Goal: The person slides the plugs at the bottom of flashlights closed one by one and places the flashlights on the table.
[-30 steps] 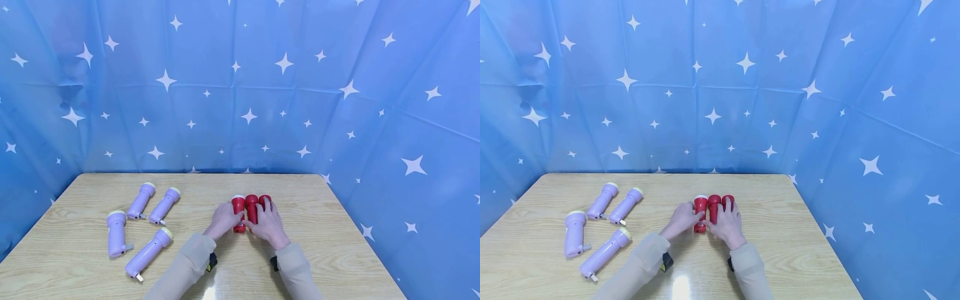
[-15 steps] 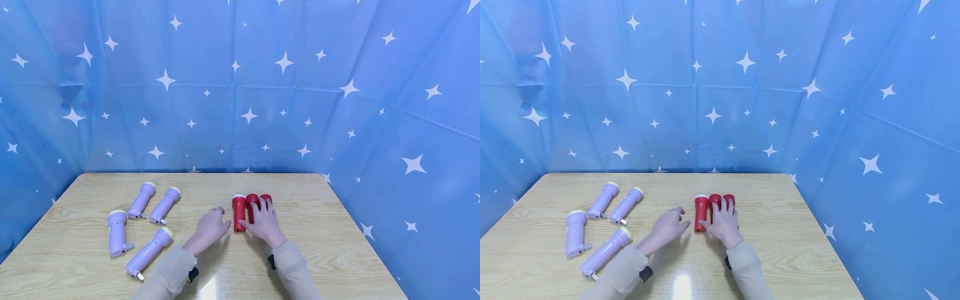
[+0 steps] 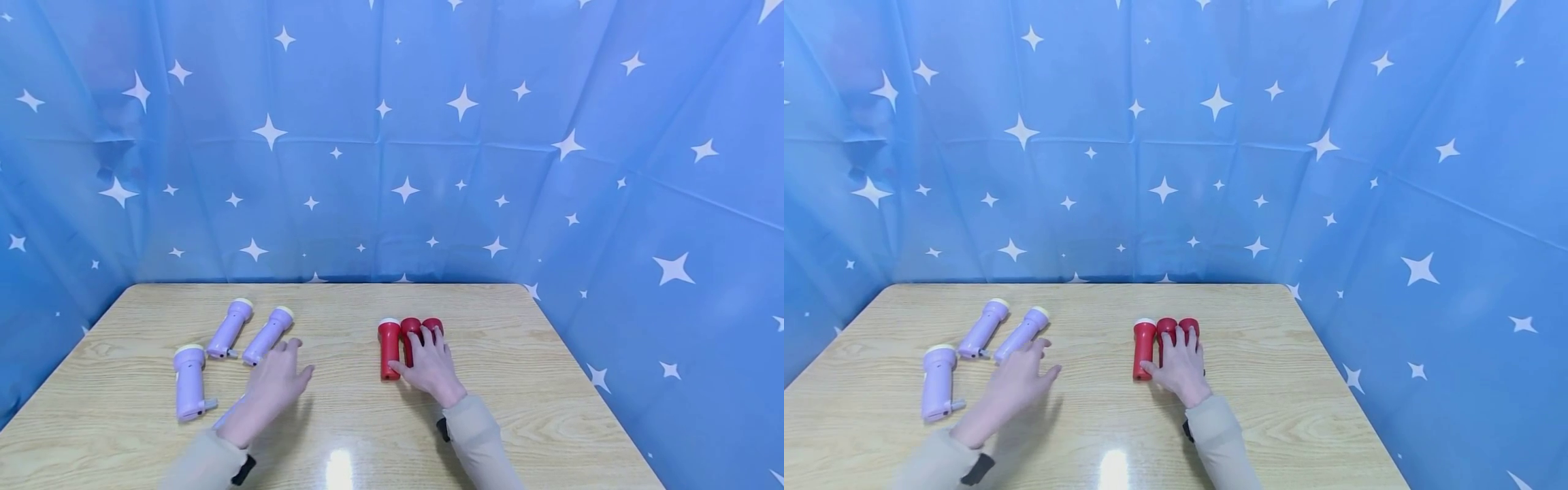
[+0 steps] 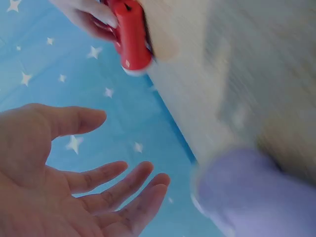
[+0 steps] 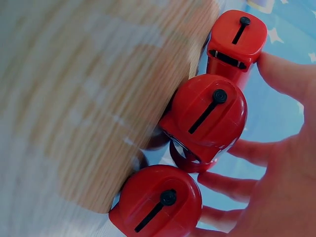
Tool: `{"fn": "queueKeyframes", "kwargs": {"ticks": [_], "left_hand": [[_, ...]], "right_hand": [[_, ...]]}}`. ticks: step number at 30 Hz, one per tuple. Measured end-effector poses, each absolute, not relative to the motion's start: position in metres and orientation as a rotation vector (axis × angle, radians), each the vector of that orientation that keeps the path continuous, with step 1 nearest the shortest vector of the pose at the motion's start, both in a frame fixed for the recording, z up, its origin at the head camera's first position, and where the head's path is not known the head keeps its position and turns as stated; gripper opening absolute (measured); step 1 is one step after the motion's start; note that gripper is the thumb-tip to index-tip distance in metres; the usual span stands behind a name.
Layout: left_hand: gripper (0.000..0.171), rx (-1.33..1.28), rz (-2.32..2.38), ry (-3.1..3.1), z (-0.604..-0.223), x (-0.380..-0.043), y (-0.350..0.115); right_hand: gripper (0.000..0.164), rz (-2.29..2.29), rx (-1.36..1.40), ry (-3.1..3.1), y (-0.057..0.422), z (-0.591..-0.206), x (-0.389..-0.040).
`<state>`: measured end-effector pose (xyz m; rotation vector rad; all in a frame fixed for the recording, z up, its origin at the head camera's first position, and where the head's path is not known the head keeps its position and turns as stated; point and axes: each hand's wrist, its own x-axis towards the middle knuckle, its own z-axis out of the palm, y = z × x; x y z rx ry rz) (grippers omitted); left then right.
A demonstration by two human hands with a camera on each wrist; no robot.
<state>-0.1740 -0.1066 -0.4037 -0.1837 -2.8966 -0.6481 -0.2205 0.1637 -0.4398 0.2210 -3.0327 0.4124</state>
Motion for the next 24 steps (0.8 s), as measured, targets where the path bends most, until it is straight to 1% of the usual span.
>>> {"fn": "queueKeyframes", "kwargs": {"ticks": [5, 8, 12, 14, 17, 19, 24], "left_hand": [[0.058, -0.130, -0.608, -2.960, -0.410, -0.164, -0.139], [0.057, -0.120, -0.610, -2.991, -0.415, -0.159, -0.153], [0.062, -0.124, -0.620, -3.069, -0.421, -0.153, -0.165], [0.071, -0.124, -0.595, -3.128, -0.423, -0.151, -0.169], [0.076, -0.118, -0.569, -3.188, -0.426, -0.151, -0.172], [0.077, -0.117, -0.569, -3.203, -0.427, -0.152, -0.173], [0.068, -0.115, -0.645, -3.225, -0.427, -0.152, -0.176]], "right_hand": [[0.074, 0.415, 0.223, -3.026, 0.164, -0.439, -0.219], [0.073, 0.408, 0.229, -3.020, 0.164, -0.440, -0.220], [0.074, 0.391, 0.232, -3.014, 0.164, -0.441, -0.220], [0.074, 0.385, 0.235, -3.011, 0.165, -0.442, -0.221], [0.073, 0.396, 0.236, -3.005, 0.165, -0.442, -0.220], [0.073, 0.395, 0.239, -3.001, 0.165, -0.442, -0.220], [0.073, 0.376, 0.245, -2.996, 0.165, -0.442, -0.220]]}}
